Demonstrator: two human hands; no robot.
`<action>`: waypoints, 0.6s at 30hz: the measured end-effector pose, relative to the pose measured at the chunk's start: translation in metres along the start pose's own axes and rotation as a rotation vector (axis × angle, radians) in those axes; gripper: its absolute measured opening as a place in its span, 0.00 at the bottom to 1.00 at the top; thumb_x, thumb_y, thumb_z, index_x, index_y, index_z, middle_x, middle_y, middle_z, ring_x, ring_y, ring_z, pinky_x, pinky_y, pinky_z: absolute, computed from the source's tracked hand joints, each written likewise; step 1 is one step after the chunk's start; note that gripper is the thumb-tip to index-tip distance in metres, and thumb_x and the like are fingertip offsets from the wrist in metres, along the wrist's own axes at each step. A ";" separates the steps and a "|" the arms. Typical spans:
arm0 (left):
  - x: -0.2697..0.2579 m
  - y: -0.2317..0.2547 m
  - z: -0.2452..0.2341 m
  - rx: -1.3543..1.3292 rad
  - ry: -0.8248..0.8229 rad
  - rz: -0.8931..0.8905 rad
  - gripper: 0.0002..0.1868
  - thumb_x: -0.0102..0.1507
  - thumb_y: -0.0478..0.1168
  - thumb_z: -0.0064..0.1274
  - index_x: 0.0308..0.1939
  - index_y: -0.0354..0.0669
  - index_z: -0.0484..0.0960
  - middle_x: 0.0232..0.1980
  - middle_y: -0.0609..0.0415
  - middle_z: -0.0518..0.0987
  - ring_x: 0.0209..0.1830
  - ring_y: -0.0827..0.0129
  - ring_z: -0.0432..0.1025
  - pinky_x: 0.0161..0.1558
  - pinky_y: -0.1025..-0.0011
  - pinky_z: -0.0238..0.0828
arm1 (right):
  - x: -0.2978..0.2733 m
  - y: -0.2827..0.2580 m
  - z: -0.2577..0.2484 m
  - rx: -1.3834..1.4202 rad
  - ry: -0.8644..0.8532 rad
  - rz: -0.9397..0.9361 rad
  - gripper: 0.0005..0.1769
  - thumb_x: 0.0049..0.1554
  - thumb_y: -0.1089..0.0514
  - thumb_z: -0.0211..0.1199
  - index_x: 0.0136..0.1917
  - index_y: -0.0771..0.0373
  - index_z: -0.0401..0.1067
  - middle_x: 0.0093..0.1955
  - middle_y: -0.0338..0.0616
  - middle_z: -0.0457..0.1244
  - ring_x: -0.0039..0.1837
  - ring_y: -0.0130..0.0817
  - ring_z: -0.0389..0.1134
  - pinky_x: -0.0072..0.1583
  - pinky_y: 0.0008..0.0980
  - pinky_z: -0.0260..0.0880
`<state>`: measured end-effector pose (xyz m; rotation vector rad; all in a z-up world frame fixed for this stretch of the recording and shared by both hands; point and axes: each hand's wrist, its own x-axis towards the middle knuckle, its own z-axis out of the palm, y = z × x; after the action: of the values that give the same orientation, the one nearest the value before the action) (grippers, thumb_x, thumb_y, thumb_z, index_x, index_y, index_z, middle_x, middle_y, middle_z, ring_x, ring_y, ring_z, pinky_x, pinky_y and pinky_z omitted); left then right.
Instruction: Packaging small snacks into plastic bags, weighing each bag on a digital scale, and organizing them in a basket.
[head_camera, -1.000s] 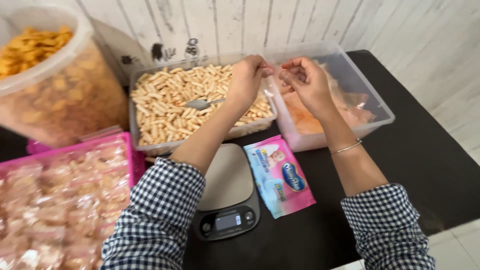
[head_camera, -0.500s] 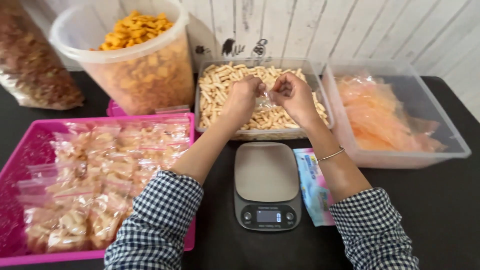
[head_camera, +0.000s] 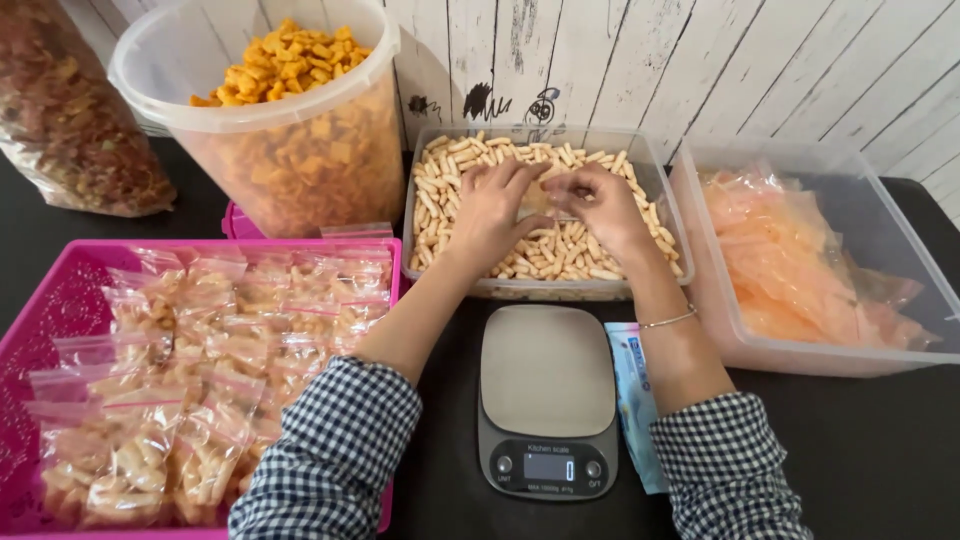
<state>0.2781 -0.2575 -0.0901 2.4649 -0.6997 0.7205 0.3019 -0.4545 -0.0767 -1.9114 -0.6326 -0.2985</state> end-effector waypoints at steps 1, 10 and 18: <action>-0.002 -0.007 0.008 -0.002 -0.003 -0.001 0.39 0.58 0.60 0.61 0.69 0.56 0.66 0.58 0.63 0.69 0.63 0.68 0.68 0.69 0.45 0.51 | -0.003 -0.001 -0.001 0.000 -0.001 0.004 0.08 0.56 0.61 0.71 0.51 0.60 0.80 0.44 0.42 0.62 0.47 0.24 0.64 0.47 0.31 0.71; -0.013 -0.017 0.017 -0.805 0.075 -0.288 0.44 0.51 0.56 0.73 0.67 0.51 0.71 0.40 0.54 0.76 0.38 0.69 0.74 0.45 0.70 0.75 | -0.018 -0.007 0.001 0.196 0.033 0.042 0.05 0.60 0.63 0.65 0.47 0.64 0.80 0.42 0.43 0.65 0.46 0.25 0.66 0.46 0.22 0.71; -0.012 -0.022 0.012 -0.782 0.185 -0.333 0.13 0.60 0.34 0.63 0.47 0.54 0.85 0.22 0.62 0.77 0.24 0.78 0.71 0.34 0.82 0.69 | -0.021 -0.011 0.003 0.253 0.054 0.055 0.08 0.53 0.62 0.73 0.46 0.66 0.80 0.41 0.41 0.65 0.45 0.21 0.65 0.49 0.21 0.70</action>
<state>0.2868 -0.2439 -0.1129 1.7082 -0.3792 0.4227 0.2779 -0.4549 -0.0791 -1.6701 -0.5535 -0.2234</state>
